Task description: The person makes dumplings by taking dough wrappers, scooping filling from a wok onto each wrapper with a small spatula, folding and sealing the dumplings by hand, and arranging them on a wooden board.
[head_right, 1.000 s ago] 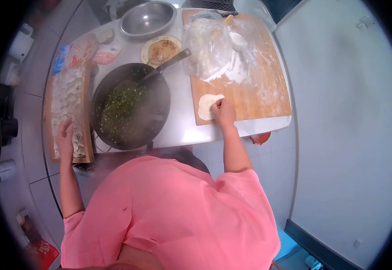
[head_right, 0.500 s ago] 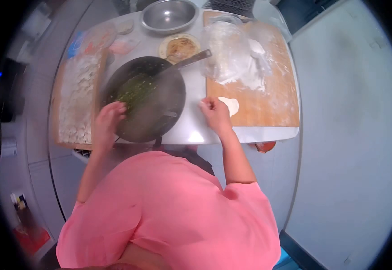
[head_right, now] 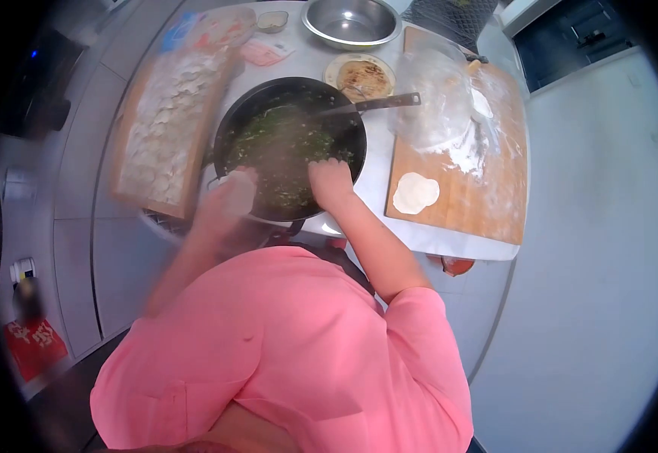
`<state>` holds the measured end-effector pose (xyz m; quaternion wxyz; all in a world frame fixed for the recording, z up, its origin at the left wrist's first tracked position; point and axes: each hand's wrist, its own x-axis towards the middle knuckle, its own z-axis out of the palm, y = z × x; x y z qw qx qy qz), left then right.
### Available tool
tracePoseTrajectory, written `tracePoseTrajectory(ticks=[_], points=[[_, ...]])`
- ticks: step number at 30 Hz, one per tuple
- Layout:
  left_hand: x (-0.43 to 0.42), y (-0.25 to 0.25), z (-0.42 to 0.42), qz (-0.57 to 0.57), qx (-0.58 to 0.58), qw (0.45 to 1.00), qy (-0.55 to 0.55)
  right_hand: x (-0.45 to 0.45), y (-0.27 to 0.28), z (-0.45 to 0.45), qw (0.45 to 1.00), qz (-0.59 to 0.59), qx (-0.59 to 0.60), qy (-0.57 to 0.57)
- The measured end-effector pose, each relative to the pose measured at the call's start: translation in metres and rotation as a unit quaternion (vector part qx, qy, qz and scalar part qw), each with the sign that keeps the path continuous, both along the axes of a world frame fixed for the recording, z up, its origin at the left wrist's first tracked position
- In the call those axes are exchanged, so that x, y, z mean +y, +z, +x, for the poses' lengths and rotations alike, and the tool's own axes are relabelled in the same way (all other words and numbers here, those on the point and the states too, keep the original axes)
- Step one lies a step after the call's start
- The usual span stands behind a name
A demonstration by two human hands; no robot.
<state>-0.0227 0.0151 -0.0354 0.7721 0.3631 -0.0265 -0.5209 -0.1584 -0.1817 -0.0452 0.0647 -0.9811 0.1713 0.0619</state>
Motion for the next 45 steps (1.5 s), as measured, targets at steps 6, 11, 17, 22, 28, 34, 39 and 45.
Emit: tracePoseTrajectory(ticks=[6,11,17,22,28,34,39,45], points=[[0.025,0.017,0.013,0.033,0.147,0.979,0.137,-0.010,0.008,0.005,0.999,-0.028,0.014,-0.029],[0.036,0.019,0.021,0.021,0.199,0.971,0.132,-0.013,0.032,0.011,0.988,0.032,0.133,-0.072],[0.031,0.037,0.016,0.040,0.148,0.979,0.133,-0.006,-0.012,0.015,0.943,0.299,0.063,-0.133],[0.033,0.009,0.020,0.084,0.004,0.986,0.146,-0.004,-0.015,0.021,0.846,0.495,0.033,-0.195],[0.021,-0.008,0.013,0.120,-0.152,0.972,0.137,0.003,0.012,0.022,0.777,0.583,-0.065,-0.229],[-0.025,-0.003,0.008,0.058,-0.113,0.989,0.079,0.024,0.052,0.019,0.891,0.381,-0.209,-0.134],[-0.042,0.013,0.013,-0.004,-0.178,0.983,0.044,0.049,0.072,0.008,0.965,0.072,-0.254,-0.013],[-0.046,0.032,0.022,0.058,-0.216,0.973,0.049,0.056,0.068,-0.003,0.975,0.052,-0.217,0.015]])
